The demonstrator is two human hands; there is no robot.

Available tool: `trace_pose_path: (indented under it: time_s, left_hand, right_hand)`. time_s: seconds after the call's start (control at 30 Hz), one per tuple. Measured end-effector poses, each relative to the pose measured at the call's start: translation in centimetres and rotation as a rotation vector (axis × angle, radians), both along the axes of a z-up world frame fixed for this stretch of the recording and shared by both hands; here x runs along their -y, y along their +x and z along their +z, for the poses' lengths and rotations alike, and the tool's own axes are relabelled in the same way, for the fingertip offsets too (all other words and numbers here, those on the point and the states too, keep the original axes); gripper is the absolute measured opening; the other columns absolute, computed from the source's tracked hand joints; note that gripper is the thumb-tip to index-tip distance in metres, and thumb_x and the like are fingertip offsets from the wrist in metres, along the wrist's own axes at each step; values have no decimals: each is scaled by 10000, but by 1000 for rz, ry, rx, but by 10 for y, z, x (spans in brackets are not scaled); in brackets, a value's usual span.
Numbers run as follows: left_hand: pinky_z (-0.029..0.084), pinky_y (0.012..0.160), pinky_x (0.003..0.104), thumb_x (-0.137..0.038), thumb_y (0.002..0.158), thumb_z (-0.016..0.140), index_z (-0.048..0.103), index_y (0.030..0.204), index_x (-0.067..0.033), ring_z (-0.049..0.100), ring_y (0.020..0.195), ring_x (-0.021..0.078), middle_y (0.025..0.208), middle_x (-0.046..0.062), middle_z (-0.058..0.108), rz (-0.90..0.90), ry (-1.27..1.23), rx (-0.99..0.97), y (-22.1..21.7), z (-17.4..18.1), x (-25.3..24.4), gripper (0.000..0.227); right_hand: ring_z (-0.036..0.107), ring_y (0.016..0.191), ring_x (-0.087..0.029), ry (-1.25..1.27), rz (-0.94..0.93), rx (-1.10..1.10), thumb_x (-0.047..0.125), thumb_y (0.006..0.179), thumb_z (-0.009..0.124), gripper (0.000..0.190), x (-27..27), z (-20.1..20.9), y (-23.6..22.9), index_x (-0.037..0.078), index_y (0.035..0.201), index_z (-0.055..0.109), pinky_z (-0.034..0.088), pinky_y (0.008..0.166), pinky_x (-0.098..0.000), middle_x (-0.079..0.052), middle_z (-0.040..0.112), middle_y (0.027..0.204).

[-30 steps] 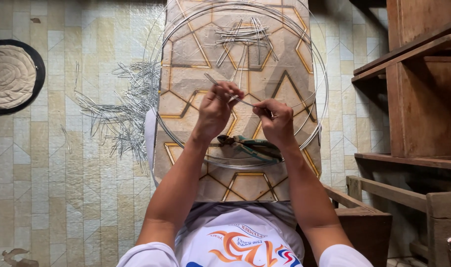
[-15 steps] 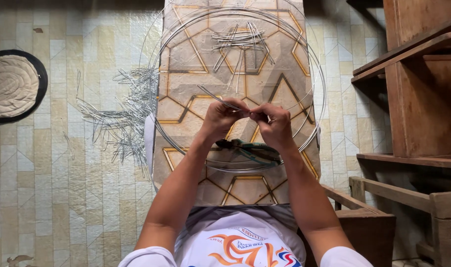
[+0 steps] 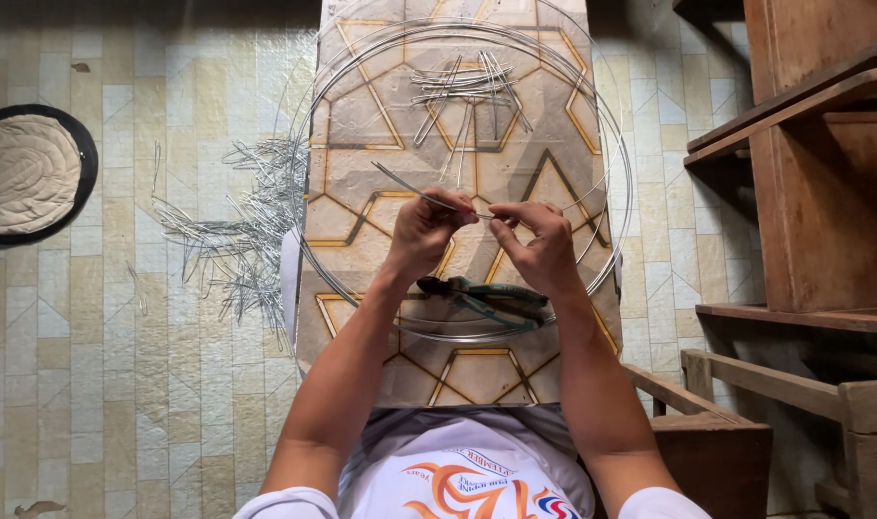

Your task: Cutting small segments of wire from a larger coil using wire cutters

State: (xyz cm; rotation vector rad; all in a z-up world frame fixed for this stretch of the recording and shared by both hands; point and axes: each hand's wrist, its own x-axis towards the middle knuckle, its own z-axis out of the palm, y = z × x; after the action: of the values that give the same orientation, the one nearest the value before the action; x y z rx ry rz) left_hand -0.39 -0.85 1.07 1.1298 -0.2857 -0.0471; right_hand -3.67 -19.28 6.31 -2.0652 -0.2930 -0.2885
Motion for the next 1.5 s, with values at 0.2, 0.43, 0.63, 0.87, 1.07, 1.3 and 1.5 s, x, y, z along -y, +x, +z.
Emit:
trace_pose_path:
  time_s: [0.2,0.43,0.63,0.87,1.07,1.3,1.5]
  left_hand:
    - [582,842,343,169,850,735,713,951,40,708,881,156,898,134,721,-2,1,4,0,-11,0,165]
    - [584,838,336,153,846,746,718,944,27,719,875,155,887,121,726,37,33,13,-4,-11,2,162]
    - [585,827,346,159,843,742,740,945,32,711,849,175,861,141,733,78,26,21,-3,-13,6,164]
    - [606,769,327,149,845,734,753,911,-4,739,829,172,856,125,756,126,125,32,-5,3,6,167]
    - [606,722,326,172,858,692,743,916,6,722,811,185,869,146,750,173,179,65,-10,5,9,183]
    - [611,659,401,30,942,634,708,976,-88,728,800,314,917,95,729,351,637,454,-23,29,10,144]
    - [628,762,330,39,865,738,748,981,-167,734,820,232,863,19,739,355,480,352,-14,7,11,237]
  right_hand:
    - [719,806,-171,-3,-11,-25,164,946,783,70,2,-2,2,175,1013,800,443,961,-364,1,748,813]
    - [686,744,-157,-20,-11,-45,164,946,761,61,0,-4,0,181,995,793,448,910,-347,12,715,768]
    - [672,697,-178,-63,-34,-53,174,937,749,63,-1,-4,2,146,979,788,458,853,-359,-17,706,731]
    - [638,679,-143,-68,-40,-94,256,974,695,118,-1,-10,3,175,978,781,444,785,-314,12,674,714]
    - [596,639,-135,-35,-68,-126,251,967,690,127,-2,-22,5,159,955,777,457,722,-301,-3,627,668]
    - [519,602,-88,10,-131,-192,249,957,686,143,-6,-26,4,153,949,792,462,644,-274,-10,601,606]
    - [562,638,-133,-89,-159,-196,311,962,670,158,-7,-28,5,193,965,775,475,740,-313,-14,661,680]
